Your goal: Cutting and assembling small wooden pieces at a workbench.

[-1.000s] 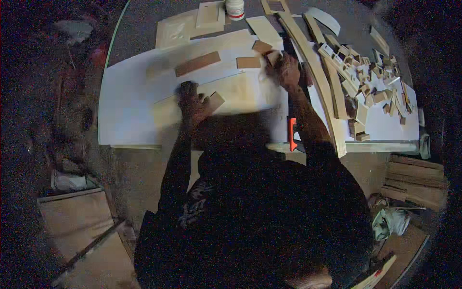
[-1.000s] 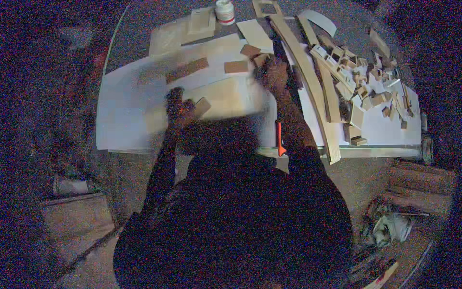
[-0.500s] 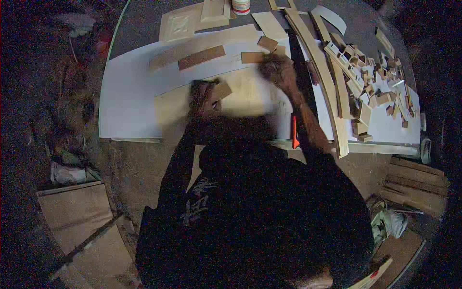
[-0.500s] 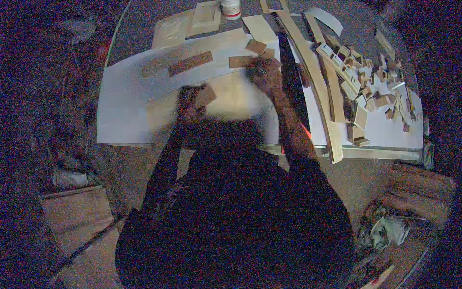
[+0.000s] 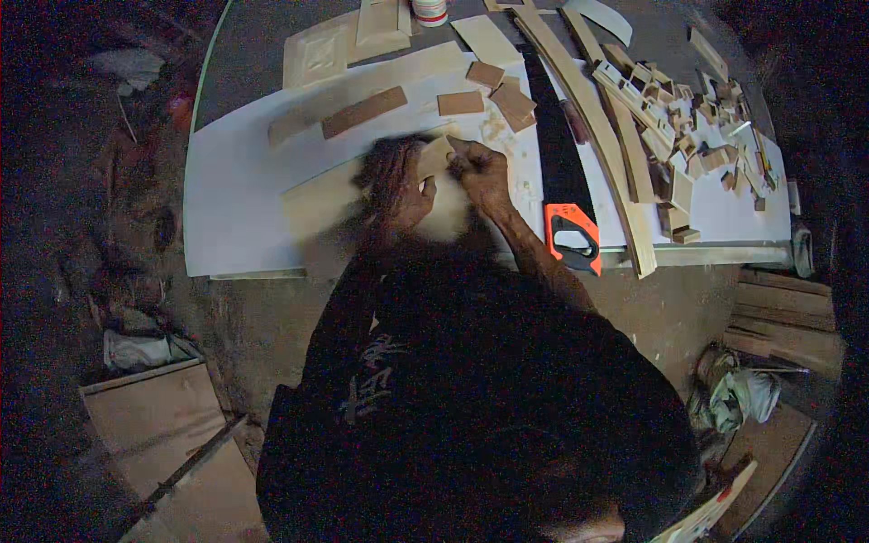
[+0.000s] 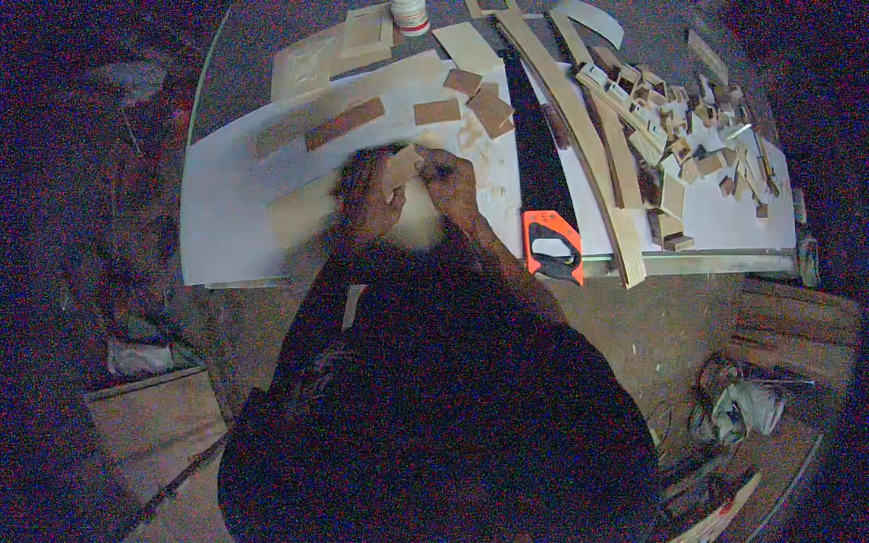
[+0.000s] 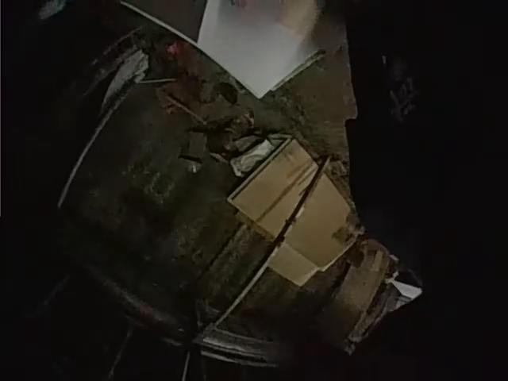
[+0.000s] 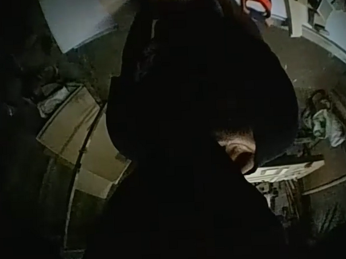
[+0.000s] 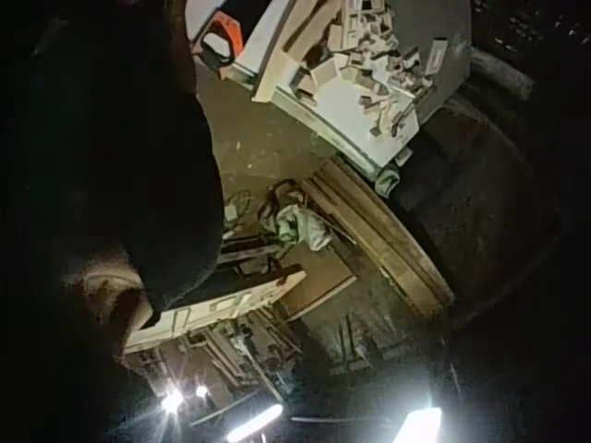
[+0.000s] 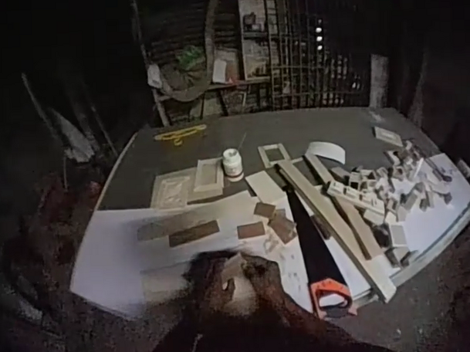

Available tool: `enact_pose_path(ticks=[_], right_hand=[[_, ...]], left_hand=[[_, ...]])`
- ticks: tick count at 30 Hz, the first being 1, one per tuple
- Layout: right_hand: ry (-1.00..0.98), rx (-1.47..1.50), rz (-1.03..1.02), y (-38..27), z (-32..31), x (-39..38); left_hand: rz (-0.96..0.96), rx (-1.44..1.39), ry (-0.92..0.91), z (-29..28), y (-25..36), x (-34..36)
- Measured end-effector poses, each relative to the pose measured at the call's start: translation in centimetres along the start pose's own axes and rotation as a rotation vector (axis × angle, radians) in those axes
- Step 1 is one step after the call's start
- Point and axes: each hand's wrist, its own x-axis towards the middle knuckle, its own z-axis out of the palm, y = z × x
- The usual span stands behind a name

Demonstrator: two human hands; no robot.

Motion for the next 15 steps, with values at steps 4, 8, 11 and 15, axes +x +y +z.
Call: enact_pose_path(ticks=[4, 8, 11, 15], right_hand=[[0.098, 0.045, 0.018, 0.7, 0.2, -0.4], [0.043, 0.213, 0.187, -0.5, -0.6, -1.0], [0.015, 0.293, 0.314, -2.3, -1.2, -1.8], [0.059, 0.478, 0.495, -3.2, -1.6, -2.1]], left_hand=[[0.059, 0.055, 0.010, 0.2, -0.2, -0.2], [0.100, -0.116, -0.063, -0.2, -0.1, 0.2], [0.179, -0.163, -0.019, -0.9, 0.2, 0.7], [0.230, -0.186, -0.010, -1.9, 1.2, 1.0]])
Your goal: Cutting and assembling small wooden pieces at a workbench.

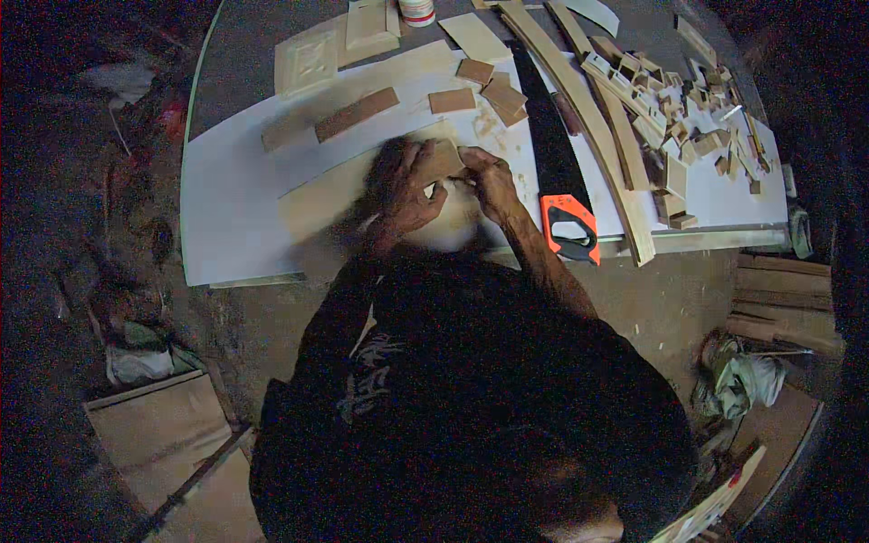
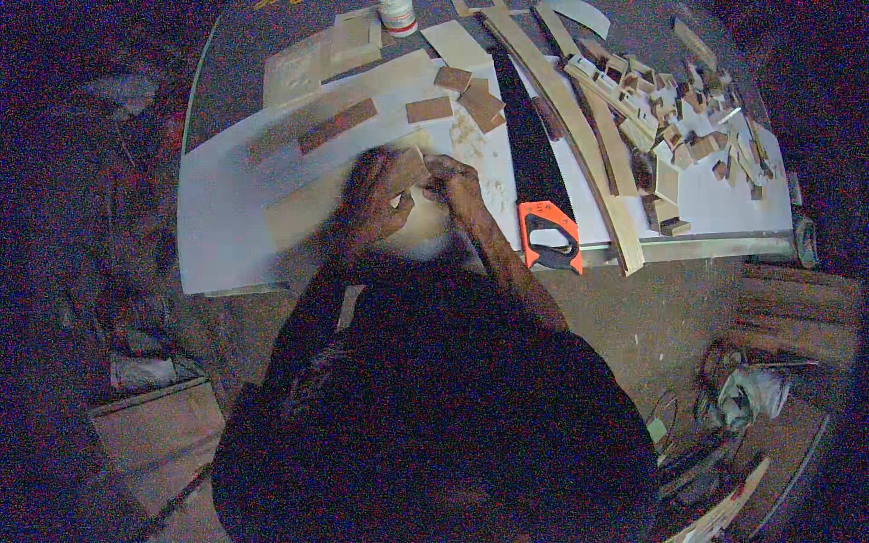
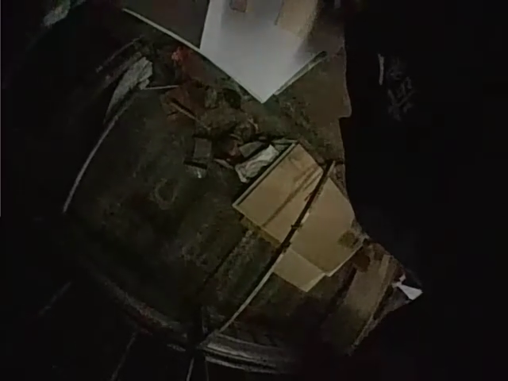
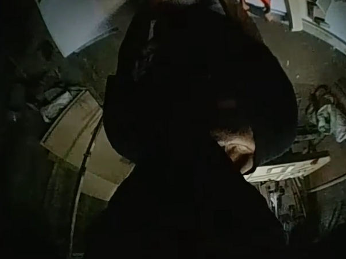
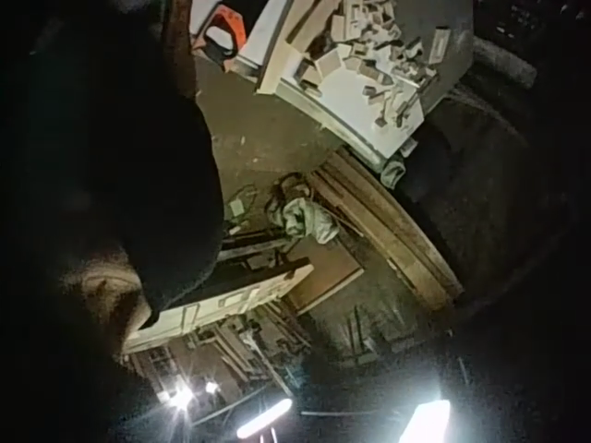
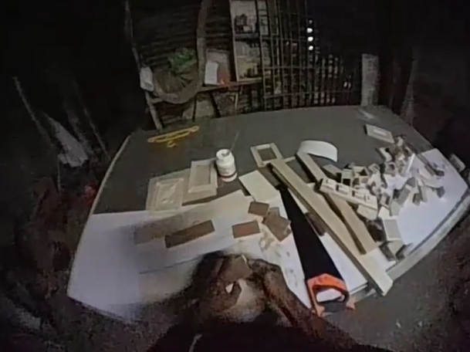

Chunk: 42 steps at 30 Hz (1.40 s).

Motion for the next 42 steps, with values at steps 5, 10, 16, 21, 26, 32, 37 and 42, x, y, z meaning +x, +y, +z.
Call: enact_pose_path(ticks=[5, 10, 16, 21, 26, 32, 37, 42], right_hand=[[-0.032, 0.103, 0.026, 0.8, -1.0, 1.6], [-0.010, 0.037, -0.045, 1.6, -1.0, 1.7], [0.007, -0.020, -0.080, 0.7, -0.8, 1.2], [-0.058, -0.057, -0.096, 1.2, -2.3, 1.5], [-0.200, -0.122, -0.483, 2.2, -5.1, 0.7], [0.141, -0.461, -0.486, 2.2, -11.6, -2.5], [0.267, -0.801, -0.505, 3.1, -14.5, -4.0], [0.274, -0.975, -0.611, 4.2, -11.7, -1.6]], left_hand=[[-0.043, 0.060, -0.084, -0.6, 0.8, 0.4], [-0.039, -0.069, -0.145, -0.4, 0.6, 0.9], [-0.114, -0.176, -0.225, -0.2, 0.5, 1.1], [-0.022, -0.117, -0.142, 0.5, -0.2, 1.3], [-0.122, -0.225, -0.211, 1.5, -1.7, 1.0], [-0.179, -0.118, -0.285, 2.5, -3.4, 0.0], [-0.140, 0.000, -0.221, 4.3, -3.7, -1.5], [-0.149, 0.135, -0.319, 5.4, -3.9, -3.1]])
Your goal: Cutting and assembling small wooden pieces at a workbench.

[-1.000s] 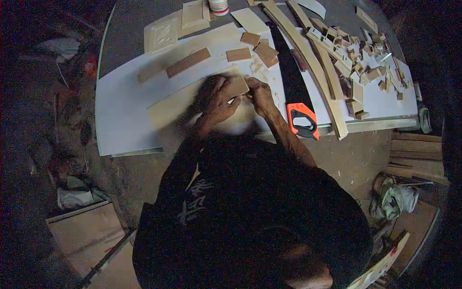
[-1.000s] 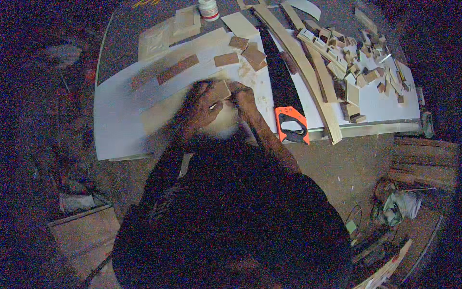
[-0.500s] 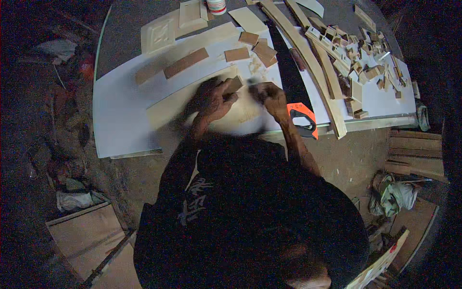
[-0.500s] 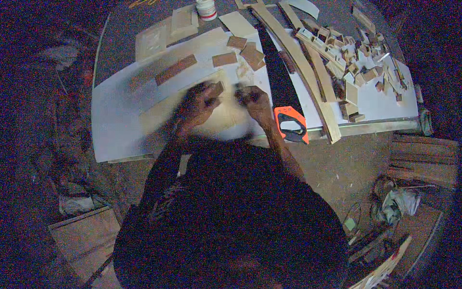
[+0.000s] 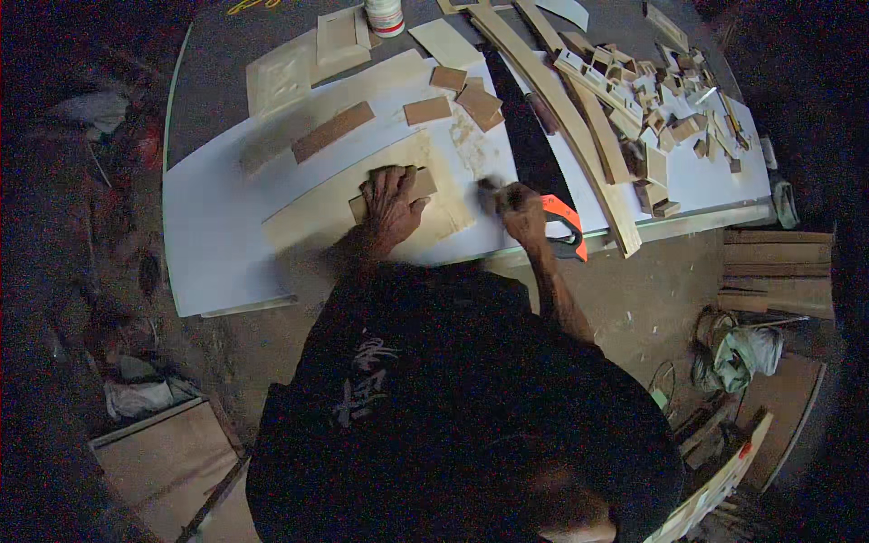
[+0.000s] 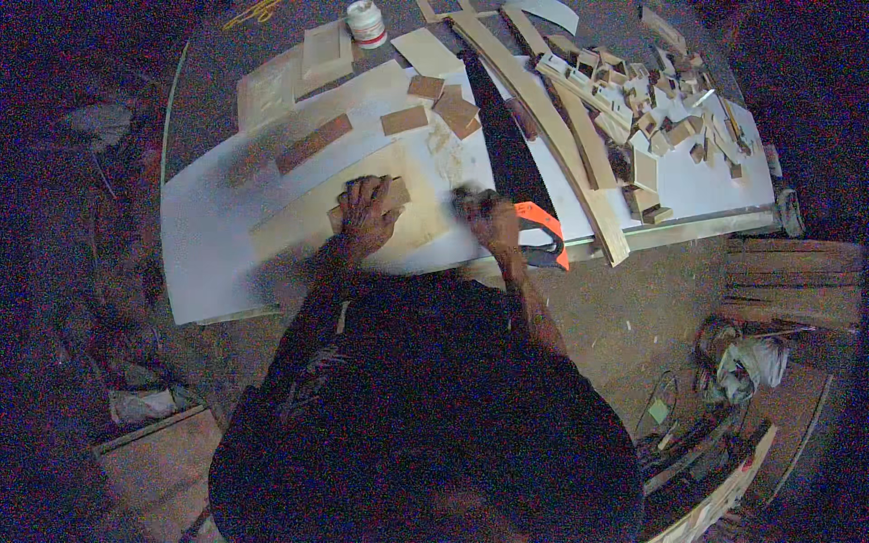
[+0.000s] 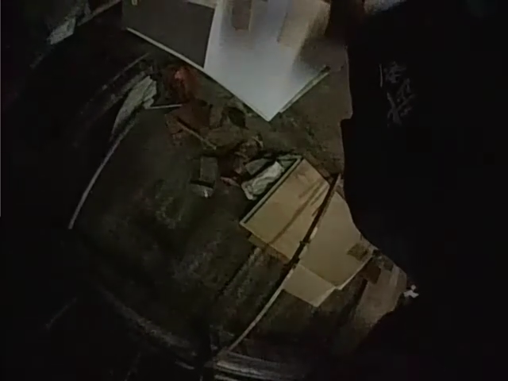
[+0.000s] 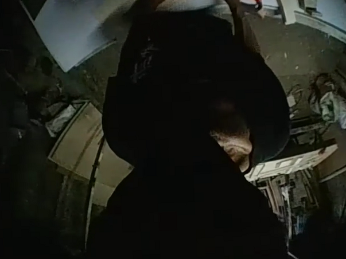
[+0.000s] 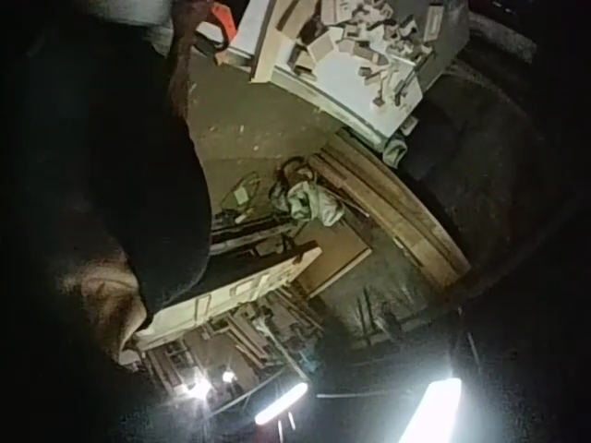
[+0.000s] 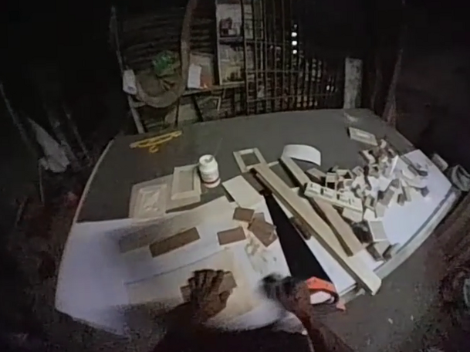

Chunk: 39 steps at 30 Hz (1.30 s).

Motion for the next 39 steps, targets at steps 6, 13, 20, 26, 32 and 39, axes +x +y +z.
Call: enact_pose_path(ticks=[6, 13, 20, 26, 32, 39], right_hand=[[-0.180, -0.136, 0.152, -1.6, 4.7, 2.5], [-0.141, 0.616, 0.128, -1.9, 7.7, 3.6], [-0.127, 0.900, 0.286, -2.1, 8.7, 3.6], [-0.132, 0.666, 0.171, -2.4, 8.4, 3.4], [-0.051, 0.465, 0.086, -1.3, 10.0, 2.6], [-0.105, 0.241, 0.071, -2.5, 9.0, 2.3]], left_hand=[[0.073, 0.045, 0.193, 0.4, 0.2, -0.5], [0.077, 0.015, 0.327, 0.9, -0.1, -0.4], [0.000, -0.081, 0.440, 1.8, -0.6, -0.2], [-0.009, -0.094, 0.426, 1.6, -0.4, -0.3], [-0.004, -0.057, 0.457, 1.1, -0.1, -0.2], [0.004, -0.086, 0.441, 1.1, -0.2, 0.0]])
